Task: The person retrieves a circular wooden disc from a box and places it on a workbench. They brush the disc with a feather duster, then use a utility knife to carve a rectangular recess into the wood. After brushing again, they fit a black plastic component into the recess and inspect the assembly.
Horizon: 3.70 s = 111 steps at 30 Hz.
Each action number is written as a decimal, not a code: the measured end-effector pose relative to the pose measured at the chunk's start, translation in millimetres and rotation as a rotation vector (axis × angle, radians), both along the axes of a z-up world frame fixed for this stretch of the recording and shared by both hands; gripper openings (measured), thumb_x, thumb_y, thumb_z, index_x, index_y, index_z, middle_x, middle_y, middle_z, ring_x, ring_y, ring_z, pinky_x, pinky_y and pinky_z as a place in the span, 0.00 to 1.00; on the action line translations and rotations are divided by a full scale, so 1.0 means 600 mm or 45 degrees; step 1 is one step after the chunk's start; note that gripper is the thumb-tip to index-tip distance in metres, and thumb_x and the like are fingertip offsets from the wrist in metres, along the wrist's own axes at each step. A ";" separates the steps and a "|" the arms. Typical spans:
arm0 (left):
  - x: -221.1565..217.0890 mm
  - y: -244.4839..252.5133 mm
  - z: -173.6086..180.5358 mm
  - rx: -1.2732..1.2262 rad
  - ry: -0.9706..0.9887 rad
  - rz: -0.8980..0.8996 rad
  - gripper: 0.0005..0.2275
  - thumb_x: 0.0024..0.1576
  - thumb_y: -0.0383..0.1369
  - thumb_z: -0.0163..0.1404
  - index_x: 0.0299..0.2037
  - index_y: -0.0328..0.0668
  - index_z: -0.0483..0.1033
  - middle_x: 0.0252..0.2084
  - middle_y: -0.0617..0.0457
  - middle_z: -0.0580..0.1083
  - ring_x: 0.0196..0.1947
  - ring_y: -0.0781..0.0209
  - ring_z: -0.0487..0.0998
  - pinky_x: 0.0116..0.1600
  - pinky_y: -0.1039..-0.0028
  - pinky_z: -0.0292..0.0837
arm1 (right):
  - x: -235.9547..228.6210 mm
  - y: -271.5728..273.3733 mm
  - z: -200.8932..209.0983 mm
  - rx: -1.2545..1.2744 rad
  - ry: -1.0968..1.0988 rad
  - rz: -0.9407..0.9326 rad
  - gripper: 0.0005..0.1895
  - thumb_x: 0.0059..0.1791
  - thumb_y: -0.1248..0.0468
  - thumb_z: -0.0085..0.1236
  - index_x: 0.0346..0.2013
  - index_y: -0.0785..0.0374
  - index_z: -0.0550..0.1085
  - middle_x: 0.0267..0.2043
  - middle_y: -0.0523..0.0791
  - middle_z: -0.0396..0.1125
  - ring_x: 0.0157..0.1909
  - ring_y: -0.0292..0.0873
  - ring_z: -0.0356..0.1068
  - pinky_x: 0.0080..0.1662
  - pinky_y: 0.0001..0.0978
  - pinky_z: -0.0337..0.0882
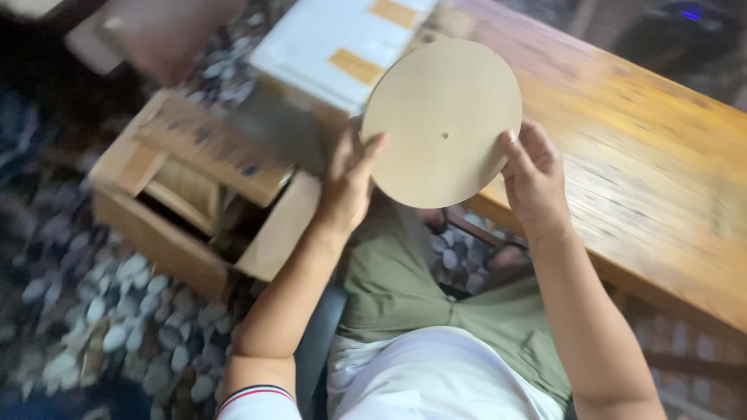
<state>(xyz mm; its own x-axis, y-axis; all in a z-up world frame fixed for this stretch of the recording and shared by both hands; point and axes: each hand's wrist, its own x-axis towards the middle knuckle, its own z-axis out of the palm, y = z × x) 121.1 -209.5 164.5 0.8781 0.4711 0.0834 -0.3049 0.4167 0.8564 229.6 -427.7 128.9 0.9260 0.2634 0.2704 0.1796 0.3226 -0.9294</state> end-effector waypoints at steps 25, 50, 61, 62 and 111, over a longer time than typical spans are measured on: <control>0.316 -0.302 -0.084 -0.269 0.410 -0.649 0.22 0.50 0.33 0.58 0.55 0.30 0.77 0.52 0.39 0.79 0.51 0.46 0.81 0.54 0.58 0.81 | 0.121 -0.322 -0.077 -0.613 -0.288 -0.742 0.17 0.59 0.61 0.40 0.57 0.66 0.72 0.56 0.48 0.71 0.59 0.44 0.68 0.59 0.35 0.66; 0.303 -0.293 -0.080 -0.291 0.312 -0.794 0.18 0.50 0.34 0.60 0.49 0.32 0.80 0.48 0.43 0.81 0.48 0.52 0.82 0.53 0.61 0.81 | 0.106 -0.317 -0.058 -0.675 -0.303 -0.661 0.22 0.56 0.58 0.57 0.60 0.69 0.69 0.59 0.51 0.68 0.62 0.45 0.67 0.62 0.35 0.68; 0.306 -0.286 -0.080 -0.354 0.167 -0.949 0.31 0.56 0.49 0.48 0.66 0.39 0.67 0.63 0.36 0.74 0.61 0.42 0.76 0.63 0.52 0.76 | 0.115 -0.319 -0.067 -0.652 -0.328 -0.723 0.18 0.61 0.59 0.43 0.54 0.68 0.75 0.54 0.48 0.73 0.57 0.42 0.70 0.58 0.32 0.68; 0.307 -0.287 -0.082 -0.448 0.173 -0.930 0.32 0.56 0.50 0.47 0.66 0.37 0.67 0.63 0.36 0.74 0.61 0.42 0.76 0.64 0.51 0.76 | 0.116 -0.319 -0.070 -0.630 -0.290 -0.732 0.18 0.60 0.58 0.43 0.52 0.68 0.75 0.52 0.46 0.73 0.56 0.40 0.70 0.57 0.31 0.68; 0.323 -0.278 -0.093 -0.616 0.192 -0.822 0.35 0.53 0.57 0.39 0.67 0.44 0.69 0.67 0.43 0.73 0.66 0.42 0.74 0.67 0.49 0.73 | 0.083 -0.310 -0.054 -0.584 -0.190 -1.221 0.10 0.55 0.62 0.48 0.49 0.60 0.72 0.49 0.46 0.72 0.48 0.41 0.74 0.51 0.31 0.76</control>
<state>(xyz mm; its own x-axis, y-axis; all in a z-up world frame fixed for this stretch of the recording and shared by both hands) 315.1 -376.5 108.8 0.9741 -0.1775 -0.1400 0.2255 0.8043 0.5497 279.1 -613.7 96.2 0.7661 -0.4509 0.4580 0.2942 -0.3876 -0.8736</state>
